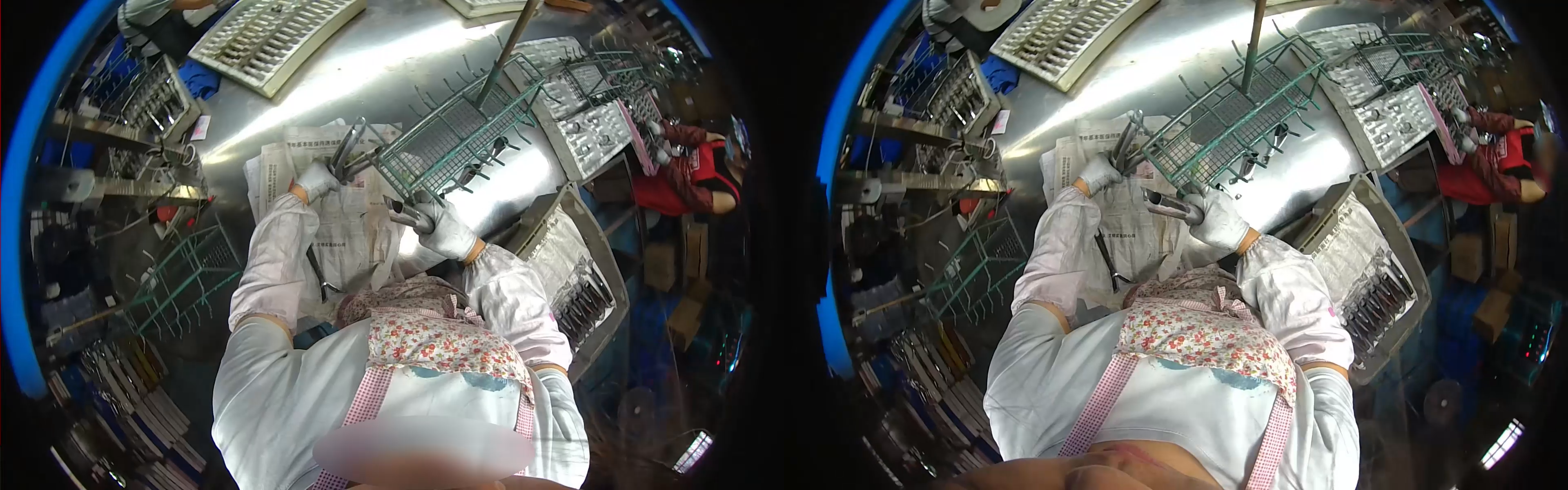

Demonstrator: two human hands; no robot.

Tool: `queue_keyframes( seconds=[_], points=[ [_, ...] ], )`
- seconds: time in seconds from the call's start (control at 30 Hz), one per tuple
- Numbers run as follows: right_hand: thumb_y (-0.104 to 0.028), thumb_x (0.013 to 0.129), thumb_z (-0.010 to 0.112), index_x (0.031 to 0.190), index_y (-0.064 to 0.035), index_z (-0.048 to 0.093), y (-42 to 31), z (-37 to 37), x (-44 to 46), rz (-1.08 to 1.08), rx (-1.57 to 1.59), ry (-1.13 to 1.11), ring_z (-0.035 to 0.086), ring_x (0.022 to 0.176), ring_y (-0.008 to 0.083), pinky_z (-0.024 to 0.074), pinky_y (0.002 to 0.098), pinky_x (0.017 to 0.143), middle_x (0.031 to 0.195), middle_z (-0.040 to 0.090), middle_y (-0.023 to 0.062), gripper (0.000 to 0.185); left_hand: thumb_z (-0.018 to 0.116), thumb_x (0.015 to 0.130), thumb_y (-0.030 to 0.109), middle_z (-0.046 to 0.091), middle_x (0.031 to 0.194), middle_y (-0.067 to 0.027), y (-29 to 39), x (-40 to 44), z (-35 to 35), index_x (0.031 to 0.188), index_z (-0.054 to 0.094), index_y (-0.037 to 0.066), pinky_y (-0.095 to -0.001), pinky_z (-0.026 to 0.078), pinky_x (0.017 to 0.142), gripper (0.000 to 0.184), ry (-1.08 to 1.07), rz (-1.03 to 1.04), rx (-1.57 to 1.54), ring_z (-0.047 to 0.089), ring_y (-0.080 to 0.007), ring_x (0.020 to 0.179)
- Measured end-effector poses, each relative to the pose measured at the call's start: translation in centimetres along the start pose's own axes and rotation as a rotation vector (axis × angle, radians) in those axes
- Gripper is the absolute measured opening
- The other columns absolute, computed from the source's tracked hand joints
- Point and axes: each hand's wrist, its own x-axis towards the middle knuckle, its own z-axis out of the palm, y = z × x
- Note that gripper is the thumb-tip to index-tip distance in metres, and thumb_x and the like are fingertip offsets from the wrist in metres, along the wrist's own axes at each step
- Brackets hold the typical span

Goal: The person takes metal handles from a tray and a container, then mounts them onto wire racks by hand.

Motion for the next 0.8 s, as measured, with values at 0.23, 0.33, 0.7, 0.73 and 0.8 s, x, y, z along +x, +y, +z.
queue_keyframes(
  seconds=[0.23, 0.33, 0.7, 0.73, 0.8],
  points=[
    [-0.003, 0.059, 0.061, 0.084, -0.0023, 0.062, 0.4, 0.4, -1.4, -0.062, 0.122, -0.011, 0.056, 0.069, 0.0325, 0.0452, 0.0386, 0.061, 0.074, 0.056, 0.016, 0.025, 0.065, 0.075, 0.011, 0.064, 0.102, -0.0158, 4.5, 4.9, 2.1, 0.117, 0.056, 0.001, -0.031, 0.049, 0.08, 0.044, 0.131, 0.324, 0.145, 0.061, -0.0249, 0.091],
    [-0.006, 0.06, 0.065, 0.084, -0.0031, 0.063, -0.2, 0.3, -1.6, -0.068, 0.04, 0.025, 0.057, 0.067, 0.0317, 0.0461, 0.0382, 0.06, 0.073, 0.057, 0.016, 0.024, 0.064, 0.078, 0.016, 0.063, 0.106, -0.0186, 5.0, 8.0, 2.6, 0.118, 0.056, 0.001, -0.0345, 0.048, 0.085, 0.043, -0.005, 0.276, 0.426, 0.061, -0.0313, 0.096],
    [-0.037, 0.068, 0.076, 0.079, -0.0029, 0.062, -4.5, 2.6, -0.7, 0.107, -0.456, 0.346, 0.061, 0.077, 0.0361, 0.0499, 0.0436, 0.064, 0.094, 0.055, 0.0216, 0.039, 0.044, 0.097, 0.039, 0.058, 0.12, -0.0111, 0.9, -4.2, 8.8, 0.127, 0.047, 0.001, -0.0281, 0.046, 0.09, 0.049, 0.323, 0.136, -1.057, 0.059, -0.0219, 0.1],
    [-0.038, 0.068, 0.076, 0.079, -0.0023, 0.061, -4.2, 2.8, -0.5, 0.114, -0.508, 0.358, 0.06, 0.079, 0.0367, 0.0497, 0.0438, 0.064, 0.097, 0.054, 0.0226, 0.04, 0.039, 0.098, 0.044, 0.057, 0.121, -0.0111, -1.4, -5.0, 11.0, 0.127, 0.045, 0.001, -0.028, 0.044, 0.093, 0.052, 0.208, 0.305, -1.084, 0.056, -0.0214, 0.106],
    [-0.037, 0.068, 0.075, 0.087, -0.0015, 0.06, -3.8, 3.1, -0.4, 0.164, -0.508, 0.303, 0.06, 0.081, 0.039, 0.05, 0.0444, 0.065, 0.101, 0.054, 0.0259, 0.044, 0.041, 0.099, 0.036, 0.057, 0.118, -0.01, 4.3, -10.7, 12.1, 0.128, 0.043, 0.0, -0.0272, 0.039, 0.097, 0.046, -0.114, 0.328, -1.411, 0.051, -0.0188, 0.113]
  ],
)
